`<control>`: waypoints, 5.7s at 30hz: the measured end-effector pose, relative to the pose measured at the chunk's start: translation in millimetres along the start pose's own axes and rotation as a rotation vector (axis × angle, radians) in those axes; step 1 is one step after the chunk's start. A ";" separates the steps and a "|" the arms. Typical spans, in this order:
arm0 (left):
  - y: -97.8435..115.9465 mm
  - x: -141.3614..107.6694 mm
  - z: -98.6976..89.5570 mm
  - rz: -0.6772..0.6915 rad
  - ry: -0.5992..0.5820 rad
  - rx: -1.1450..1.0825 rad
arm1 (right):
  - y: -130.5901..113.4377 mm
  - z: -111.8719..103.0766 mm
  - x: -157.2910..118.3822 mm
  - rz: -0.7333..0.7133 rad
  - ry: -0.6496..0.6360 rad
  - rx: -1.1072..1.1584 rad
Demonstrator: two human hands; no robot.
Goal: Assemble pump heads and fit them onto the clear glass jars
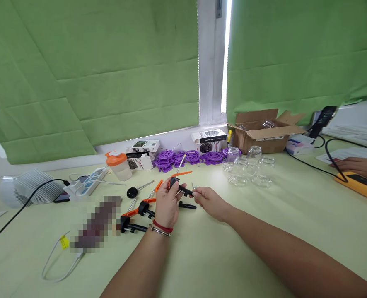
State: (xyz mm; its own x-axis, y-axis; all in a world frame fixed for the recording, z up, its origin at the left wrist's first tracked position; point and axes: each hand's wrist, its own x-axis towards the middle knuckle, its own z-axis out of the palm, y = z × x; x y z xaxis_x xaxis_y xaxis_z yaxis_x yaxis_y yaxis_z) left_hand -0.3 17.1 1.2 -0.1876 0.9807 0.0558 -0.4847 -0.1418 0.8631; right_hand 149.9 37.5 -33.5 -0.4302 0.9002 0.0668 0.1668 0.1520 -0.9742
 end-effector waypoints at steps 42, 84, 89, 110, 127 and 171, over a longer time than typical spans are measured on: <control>-3.0 -9.3 4.4 0.200 -0.060 0.189 | -6.5 -8.8 5.0 0.123 0.049 0.232; -1.5 -2.1 -3.8 0.171 -0.049 0.201 | 2.7 -11.4 9.0 0.029 0.081 0.043; -2.7 -1.1 -5.0 0.163 -0.032 0.193 | 1.7 -9.5 8.6 0.052 0.066 0.045; 0.9 -4.6 0.1 0.145 -0.003 0.154 | -5.8 -5.0 5.6 0.069 0.027 0.040; -1.2 -2.0 -0.6 0.131 0.017 0.111 | 1.2 -4.1 6.1 0.048 -0.032 0.071; -7.9 -2.0 0.6 0.119 0.060 0.085 | 7.9 -5.4 5.7 -0.083 -0.008 -0.198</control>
State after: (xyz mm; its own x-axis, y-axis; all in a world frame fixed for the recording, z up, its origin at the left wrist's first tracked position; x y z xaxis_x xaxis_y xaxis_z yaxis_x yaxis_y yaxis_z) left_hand 4.4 16.4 -5.4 -0.2915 0.9474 0.1320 -0.3826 -0.2419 0.8917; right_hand 153.6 46.0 -39.7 -0.4570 0.8779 0.1429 0.3007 0.3037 -0.9041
